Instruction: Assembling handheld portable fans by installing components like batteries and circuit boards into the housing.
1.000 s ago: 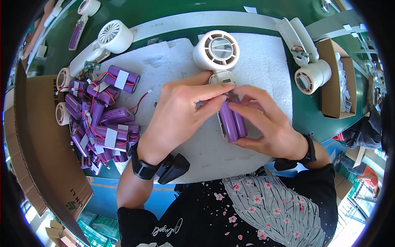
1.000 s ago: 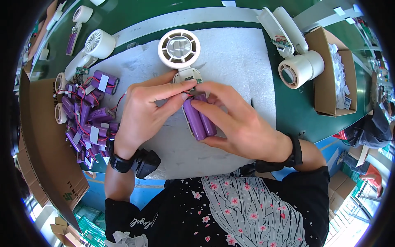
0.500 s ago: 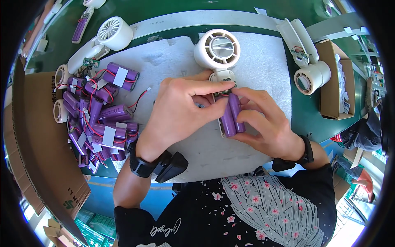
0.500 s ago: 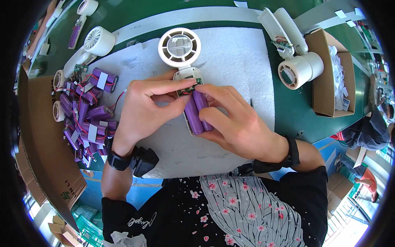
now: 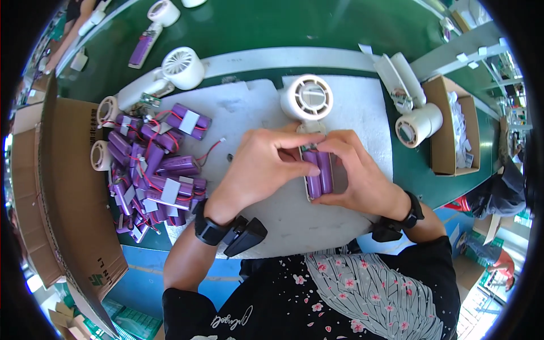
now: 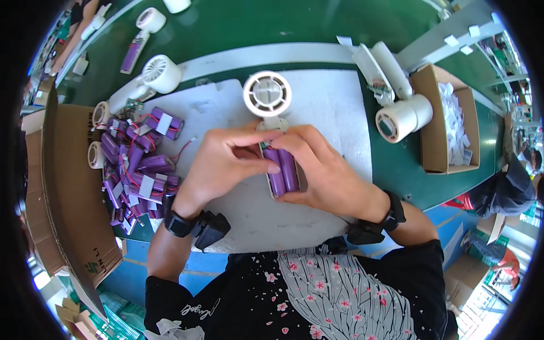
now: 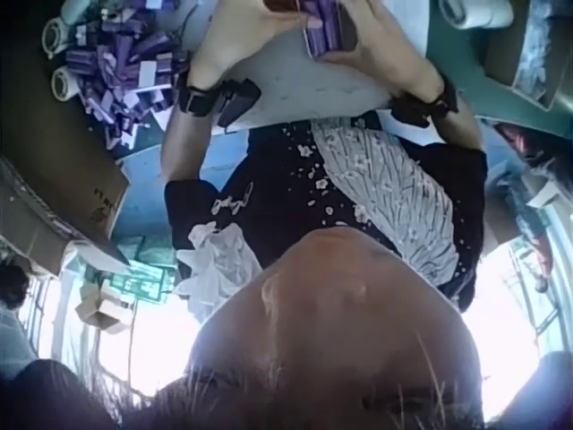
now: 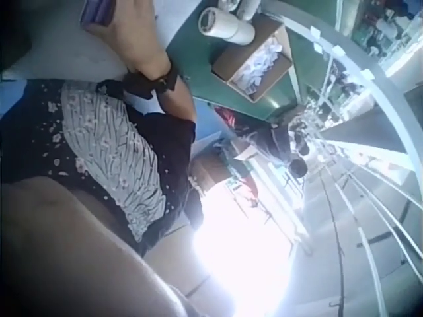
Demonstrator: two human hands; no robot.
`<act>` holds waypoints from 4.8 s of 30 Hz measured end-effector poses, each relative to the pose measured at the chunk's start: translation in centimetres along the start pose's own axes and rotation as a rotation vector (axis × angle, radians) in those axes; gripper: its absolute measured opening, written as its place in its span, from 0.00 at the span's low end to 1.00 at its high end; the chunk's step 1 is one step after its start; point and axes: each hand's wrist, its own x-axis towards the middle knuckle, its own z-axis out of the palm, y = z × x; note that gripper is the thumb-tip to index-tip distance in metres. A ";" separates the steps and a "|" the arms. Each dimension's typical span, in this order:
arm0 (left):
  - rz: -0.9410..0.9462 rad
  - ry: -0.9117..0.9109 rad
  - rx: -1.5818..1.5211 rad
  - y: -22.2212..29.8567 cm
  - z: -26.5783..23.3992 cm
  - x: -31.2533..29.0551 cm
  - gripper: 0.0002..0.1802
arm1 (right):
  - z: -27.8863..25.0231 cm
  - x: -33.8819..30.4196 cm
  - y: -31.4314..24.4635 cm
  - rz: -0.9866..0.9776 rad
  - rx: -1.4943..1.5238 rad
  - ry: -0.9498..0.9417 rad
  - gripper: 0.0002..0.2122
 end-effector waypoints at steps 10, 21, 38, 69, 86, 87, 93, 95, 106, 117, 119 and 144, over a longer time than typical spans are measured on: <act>-0.007 -0.078 0.085 -0.1 -0.1 0.1 0.27 | 0.1 -1.4 0.2 -0.102 -0.097 -0.007 0.35; 0.187 0.114 0.156 -0.4 0.3 -0.2 0.27 | -0.7 0.3 -1.8 -0.127 -0.394 -0.063 0.35; 0.075 0.843 1.382 1.5 -2.2 -1.4 0.18 | -9.9 5.4 5.4 0.618 -0.955 0.111 0.17; 0.484 0.468 0.819 3.4 -1.3 -1.2 0.32 | -2.7 0.1 2.3 -0.234 0.192 0.193 0.09; 0.327 0.148 0.490 0.8 2.3 -0.2 0.20 | -4.0 0.4 2.7 0.340 0.268 0.223 0.11; 0.322 0.140 0.470 0.5 2.3 0.0 0.18 | -3.7 0.6 2.6 0.330 0.099 0.210 0.10; 0.293 0.064 0.405 -0.2 1.6 0.5 0.14 | -1.7 -0.2 1.5 0.211 -0.022 0.191 0.09; 0.284 0.034 0.384 -0.2 0.8 0.8 0.14 | -1.1 -0.6 0.9 0.184 -0.027 0.174 0.09; 0.186 -0.057 0.357 1.0 -0.1 0.0 0.15 | 0.0 -0.2 1.3 -0.128 -0.111 0.256 0.13; 0.183 -0.008 0.399 0.4 -0.5 -0.8 0.13 | 0.3 -0.1 1.1 -0.131 -0.148 0.224 0.11; 0.208 -0.030 0.353 1.0 -0.4 -0.7 0.13 | 0.4 0.0 1.0 -0.128 -0.149 0.239 0.11; 0.270 -0.005 0.101 0.1 0.9 -0.5 0.11 | 0.6 0.3 0.7 -0.062 -0.149 0.288 0.11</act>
